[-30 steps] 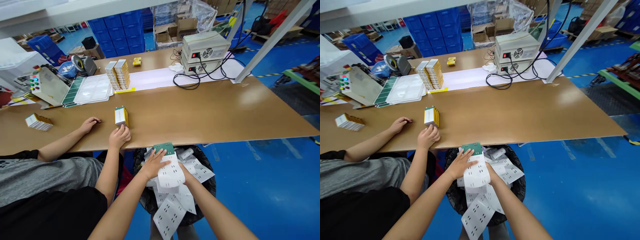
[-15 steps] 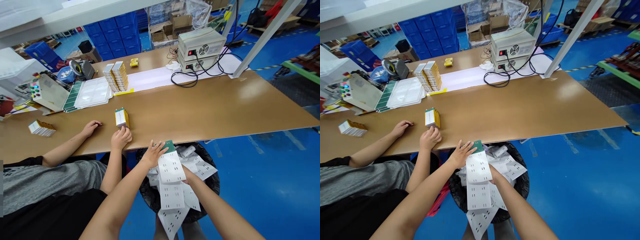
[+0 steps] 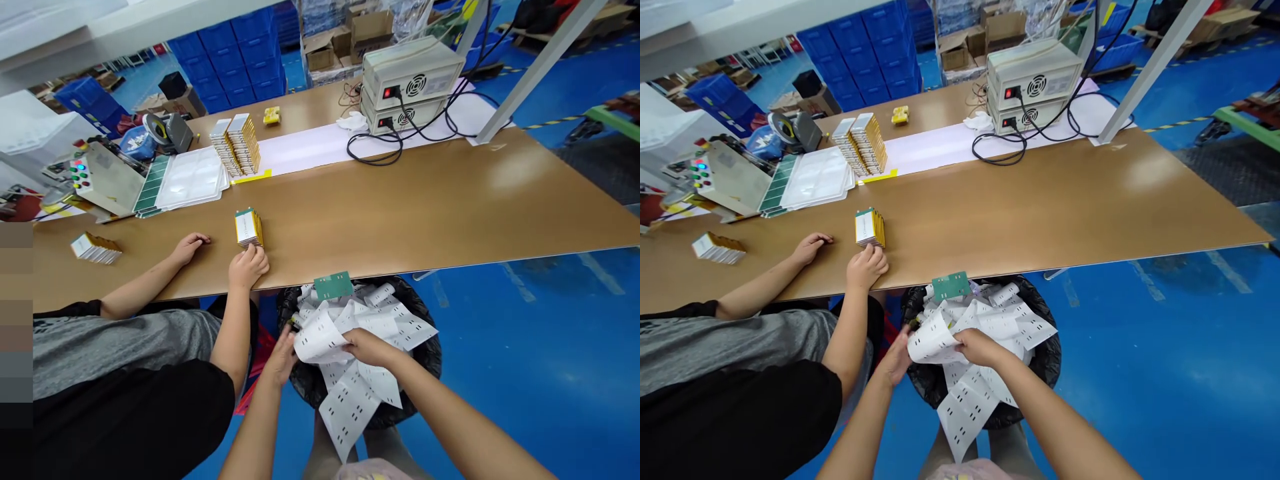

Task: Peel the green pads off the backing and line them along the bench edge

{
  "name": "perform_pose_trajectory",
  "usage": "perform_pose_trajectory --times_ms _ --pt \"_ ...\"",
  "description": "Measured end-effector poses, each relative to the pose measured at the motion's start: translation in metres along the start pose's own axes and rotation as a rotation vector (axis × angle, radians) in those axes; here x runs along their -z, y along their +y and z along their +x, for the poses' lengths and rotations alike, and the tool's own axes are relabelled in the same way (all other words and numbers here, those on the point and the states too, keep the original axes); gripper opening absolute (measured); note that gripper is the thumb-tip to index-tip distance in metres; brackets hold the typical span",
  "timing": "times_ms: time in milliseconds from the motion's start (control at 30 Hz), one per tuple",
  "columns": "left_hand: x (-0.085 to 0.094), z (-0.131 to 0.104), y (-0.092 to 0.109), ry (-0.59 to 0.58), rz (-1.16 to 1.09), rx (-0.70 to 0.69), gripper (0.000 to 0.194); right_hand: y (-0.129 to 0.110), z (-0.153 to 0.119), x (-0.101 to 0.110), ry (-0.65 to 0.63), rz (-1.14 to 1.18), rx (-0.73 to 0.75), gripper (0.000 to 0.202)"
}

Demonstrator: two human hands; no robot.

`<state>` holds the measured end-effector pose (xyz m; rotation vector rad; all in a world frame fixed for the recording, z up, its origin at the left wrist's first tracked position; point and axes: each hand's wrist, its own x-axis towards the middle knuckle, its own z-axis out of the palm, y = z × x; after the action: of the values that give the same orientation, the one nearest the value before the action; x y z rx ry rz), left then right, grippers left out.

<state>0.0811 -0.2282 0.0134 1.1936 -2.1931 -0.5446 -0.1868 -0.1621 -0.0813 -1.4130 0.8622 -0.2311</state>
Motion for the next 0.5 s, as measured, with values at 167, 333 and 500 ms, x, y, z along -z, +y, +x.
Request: perform_pose_trajectory --times_ms 167,333,500 --pt "0.010 0.021 -0.034 0.194 -0.459 0.390 0.032 -0.018 -0.004 -0.001 -0.138 -0.080 -0.076 0.020" --pt "0.010 0.026 -0.051 0.345 -0.665 0.538 0.031 -0.010 -0.009 -0.013 -0.079 0.471 -0.108 0.040" --pt "0.001 0.011 -0.014 0.457 -0.679 0.518 0.035 -0.005 -0.010 -0.028 -0.008 0.621 -0.209 0.046"
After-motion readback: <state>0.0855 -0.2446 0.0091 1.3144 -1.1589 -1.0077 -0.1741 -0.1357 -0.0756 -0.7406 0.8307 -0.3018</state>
